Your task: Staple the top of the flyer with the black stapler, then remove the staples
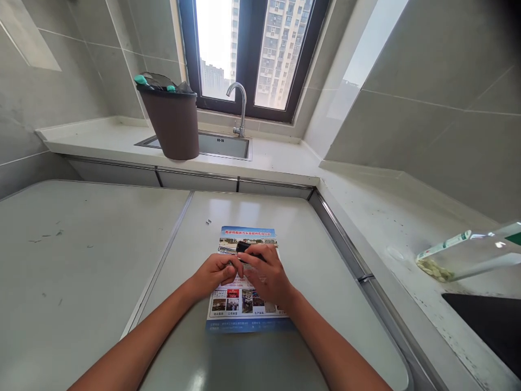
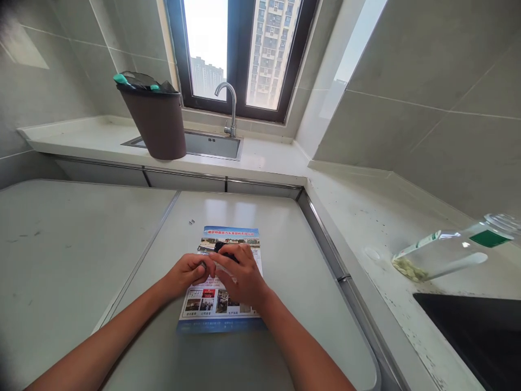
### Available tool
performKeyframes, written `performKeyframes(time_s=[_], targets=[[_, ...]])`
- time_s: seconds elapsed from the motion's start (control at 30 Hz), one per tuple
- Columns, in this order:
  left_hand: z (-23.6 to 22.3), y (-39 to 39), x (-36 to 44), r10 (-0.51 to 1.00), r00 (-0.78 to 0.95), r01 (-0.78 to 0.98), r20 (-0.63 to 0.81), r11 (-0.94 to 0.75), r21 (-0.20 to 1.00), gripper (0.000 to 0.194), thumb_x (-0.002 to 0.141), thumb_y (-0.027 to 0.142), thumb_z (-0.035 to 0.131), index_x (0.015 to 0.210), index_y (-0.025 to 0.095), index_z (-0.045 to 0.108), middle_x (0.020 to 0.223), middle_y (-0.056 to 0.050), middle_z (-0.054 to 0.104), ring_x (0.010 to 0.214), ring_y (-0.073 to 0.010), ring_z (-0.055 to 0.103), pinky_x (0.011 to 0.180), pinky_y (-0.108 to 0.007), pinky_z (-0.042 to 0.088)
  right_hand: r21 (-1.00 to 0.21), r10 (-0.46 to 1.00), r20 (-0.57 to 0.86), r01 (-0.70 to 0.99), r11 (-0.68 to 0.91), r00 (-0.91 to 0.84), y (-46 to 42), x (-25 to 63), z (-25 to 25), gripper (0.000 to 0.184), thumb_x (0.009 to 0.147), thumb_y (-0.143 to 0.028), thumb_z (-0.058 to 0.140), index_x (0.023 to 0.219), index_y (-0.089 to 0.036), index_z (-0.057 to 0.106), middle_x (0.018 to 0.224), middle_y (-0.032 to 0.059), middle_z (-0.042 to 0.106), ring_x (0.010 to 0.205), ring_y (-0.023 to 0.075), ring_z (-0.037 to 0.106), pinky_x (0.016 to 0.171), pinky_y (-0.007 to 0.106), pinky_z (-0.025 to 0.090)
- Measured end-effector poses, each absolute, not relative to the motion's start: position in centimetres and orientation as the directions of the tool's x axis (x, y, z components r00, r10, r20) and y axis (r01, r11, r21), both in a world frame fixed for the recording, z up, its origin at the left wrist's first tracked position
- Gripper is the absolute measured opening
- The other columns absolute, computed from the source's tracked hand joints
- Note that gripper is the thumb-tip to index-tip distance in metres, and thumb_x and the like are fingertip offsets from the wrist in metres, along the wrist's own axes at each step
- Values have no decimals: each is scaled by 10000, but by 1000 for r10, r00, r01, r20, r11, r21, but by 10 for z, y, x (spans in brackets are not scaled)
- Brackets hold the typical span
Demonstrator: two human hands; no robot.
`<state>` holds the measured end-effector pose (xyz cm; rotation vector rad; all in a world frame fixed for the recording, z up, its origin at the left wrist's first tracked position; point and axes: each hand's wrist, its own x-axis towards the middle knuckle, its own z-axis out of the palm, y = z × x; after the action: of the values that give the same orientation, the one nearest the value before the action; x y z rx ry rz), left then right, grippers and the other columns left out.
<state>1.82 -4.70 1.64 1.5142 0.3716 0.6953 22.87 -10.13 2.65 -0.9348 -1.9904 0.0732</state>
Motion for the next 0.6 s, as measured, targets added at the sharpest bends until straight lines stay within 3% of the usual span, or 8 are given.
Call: performKeyframes(time_s=[0.13, 0.23, 0.47, 0.6], targets=[[16, -49, 20, 667, 702, -114, 249, -241, 964, 562, 923, 665, 560, 752, 132, 616, 576, 42, 392, 527, -92, 299, 500, -231, 249, -337, 568, 718, 513, 789, -402, -103, 225, 28, 481, 953, -234, 615, 1429, -289, 568, 1305, 85, 639, 1154, 252, 580, 999, 455, 488], [17, -50, 23, 667, 700, -44, 254, -314, 948, 608, 894, 712, 552, 759, 131, 674, 574, 27, 414, 547, -111, 319, 518, -241, 262, -297, 550, 743, 549, 781, -381, -102, 223, 27, 423, 940, -219, 647, 1355, -304, 637, 1201, 67, 698, 1071, 234, 609, 952, 423, 513], [19, -57, 29, 672, 724, 35, 157, -263, 964, 624, 841, 719, 607, 534, 178, 555, 509, 22, 374, 521, -123, 274, 532, -269, 236, -391, 605, 725, 527, 755, -329, -101, 221, 25, 222, 948, -226, 652, 1082, -355, 772, 1006, 31, 730, 920, 203, 635, 853, 392, 537], [19, -55, 26, 689, 709, 12, 149, -223, 975, 550, 828, 709, 642, 738, 170, 705, 536, 11, 470, 526, -138, 354, 544, -266, 278, -449, 608, 752, 478, 755, -255, -100, 222, 26, 190, 944, -194, 651, 1028, -320, 766, 987, 29, 734, 901, 191, 630, 833, 375, 538]])
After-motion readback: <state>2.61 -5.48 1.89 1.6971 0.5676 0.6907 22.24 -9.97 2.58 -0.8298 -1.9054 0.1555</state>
